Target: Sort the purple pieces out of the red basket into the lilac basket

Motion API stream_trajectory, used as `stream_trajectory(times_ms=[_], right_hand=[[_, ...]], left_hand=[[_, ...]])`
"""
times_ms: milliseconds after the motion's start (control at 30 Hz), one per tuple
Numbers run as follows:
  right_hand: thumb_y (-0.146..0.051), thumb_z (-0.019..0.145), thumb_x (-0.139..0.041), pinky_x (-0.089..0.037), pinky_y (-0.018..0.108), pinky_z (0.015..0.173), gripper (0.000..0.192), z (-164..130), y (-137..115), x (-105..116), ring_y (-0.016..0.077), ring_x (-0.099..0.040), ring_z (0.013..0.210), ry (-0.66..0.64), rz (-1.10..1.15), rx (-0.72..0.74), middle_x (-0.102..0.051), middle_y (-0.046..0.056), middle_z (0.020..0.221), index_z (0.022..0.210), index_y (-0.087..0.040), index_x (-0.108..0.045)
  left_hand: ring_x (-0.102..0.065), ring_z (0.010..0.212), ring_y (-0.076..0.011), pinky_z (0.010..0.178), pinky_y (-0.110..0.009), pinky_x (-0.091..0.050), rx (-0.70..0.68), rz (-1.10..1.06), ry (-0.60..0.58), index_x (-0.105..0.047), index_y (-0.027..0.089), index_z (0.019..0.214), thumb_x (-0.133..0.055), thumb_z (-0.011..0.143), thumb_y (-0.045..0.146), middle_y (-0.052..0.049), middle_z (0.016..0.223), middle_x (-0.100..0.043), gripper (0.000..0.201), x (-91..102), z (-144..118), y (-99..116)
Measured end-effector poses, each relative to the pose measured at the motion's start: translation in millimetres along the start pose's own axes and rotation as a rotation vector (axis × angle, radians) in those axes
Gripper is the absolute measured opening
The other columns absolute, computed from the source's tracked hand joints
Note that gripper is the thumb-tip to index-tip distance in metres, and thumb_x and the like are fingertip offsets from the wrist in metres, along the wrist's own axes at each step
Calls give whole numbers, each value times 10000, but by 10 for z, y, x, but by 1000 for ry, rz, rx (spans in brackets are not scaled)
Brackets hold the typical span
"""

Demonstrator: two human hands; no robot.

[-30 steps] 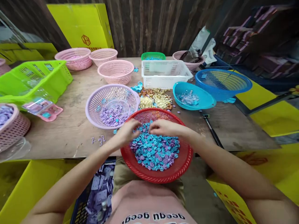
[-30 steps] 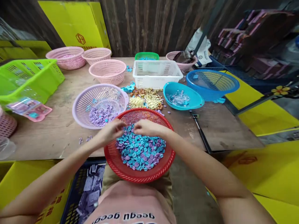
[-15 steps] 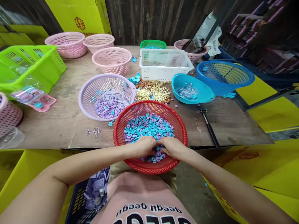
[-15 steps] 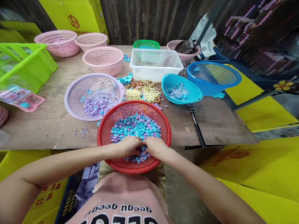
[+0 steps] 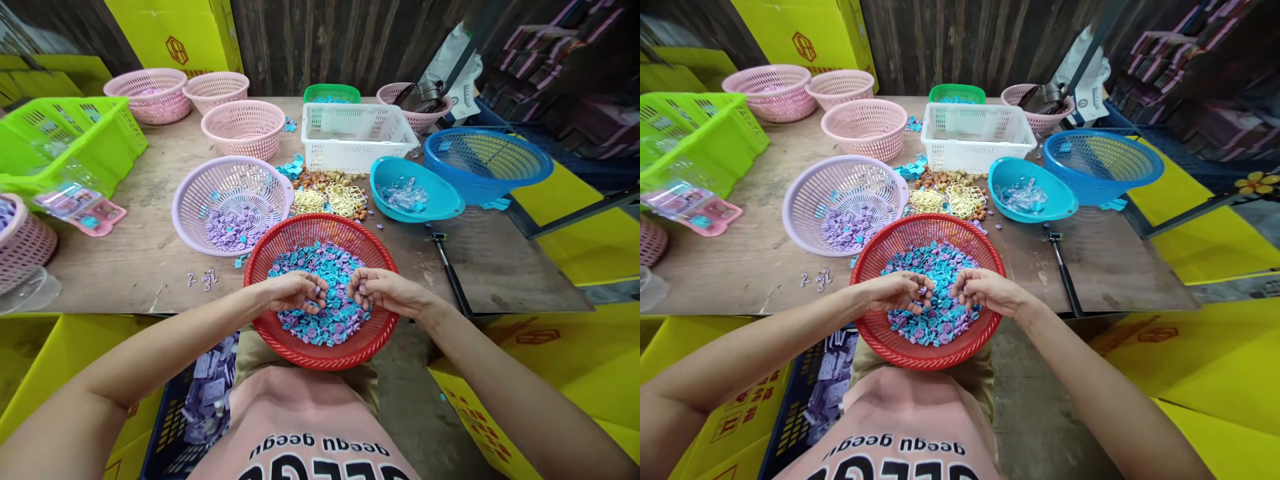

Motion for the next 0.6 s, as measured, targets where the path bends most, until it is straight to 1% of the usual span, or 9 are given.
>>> stream_trajectory(times_ms=[33,100,200,233,300,400,467,533,600], right_hand=[[-179,650,-419,-404,235,549,111,0,-18,15,100,-518,580,23,-105,21,-569,21,723,739,-156,-481],[-162,667,-416,-392,245,596,127,-6,-56,-5,118,-519,634,61,-450,79,-576,26,722,739,-158,-521],[-127,660,-471,-373,266,681,161,-24,-28,-153,174,-532,783,10,-1023,99,-593,62,814,773,-167,-579],[-113,655,-482,-370,267,681,180,-29,6,-201,187,-535,799,-23,-1160,79,-594,70,829,787,-172,-589],[-89,658,-481,-367,258,660,208,-36,78,-271,195,-546,797,-87,-1315,38,-596,78,832,802,-182,-599],[-78,685,-454,-361,246,639,216,-24,133,-299,182,-550,776,-120,-1334,28,-597,73,830,805,-187,-596],[-103,693,-471,-359,245,641,167,-9,125,-264,175,-537,774,-105,-1259,36,-591,74,838,792,-175,-584],[-165,706,-493,-361,248,644,90,-3,72,-196,164,-518,748,-72,-1103,60,-582,65,796,761,-159,-564],[-248,729,-482,-372,247,629,110,-18,7,-122,139,-498,695,-66,-835,76,-559,36,733,749,-154,-536]], left_hand=[[-502,568,-87,572,-235,-415,-24,130,27,-508,144,759,-489,610,103,24,599,-489,156,5,14,-7],[-466,547,-96,553,-233,-388,-104,521,88,-527,151,721,-496,639,140,27,565,-457,89,-6,49,-15],[-482,629,-140,602,-257,-377,-260,1103,178,-547,154,691,-534,633,146,-11,647,-494,60,-99,94,-22],[-488,654,-152,610,-259,-375,-286,1230,192,-548,153,686,-542,627,138,-26,687,-507,61,-136,110,-38],[-494,672,-161,601,-253,-372,-294,1378,187,-545,154,661,-551,620,125,-48,743,-521,50,-190,149,-75],[-483,652,-146,579,-232,-360,-293,1414,149,-526,159,594,-571,594,118,-37,710,-522,61,-217,188,-61],[-450,592,-120,553,-224,-344,-291,1325,121,-516,162,582,-574,589,138,-7,622,-499,63,-200,182,-1],[-405,527,-95,521,-221,-327,-243,1124,78,-506,161,591,-566,606,188,23,544,-457,67,-161,151,57],[-391,502,-80,506,-218,-326,-177,776,3,-487,160,617,-538,637,235,39,523,-432,93,-136,104,86]])
Point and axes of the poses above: each hand's wrist, its own z-axis towards the middle knuckle, its own x-axis out of the back of the hand, y = z × x, the point moved 6 cm from there along z, towards the middle knuckle
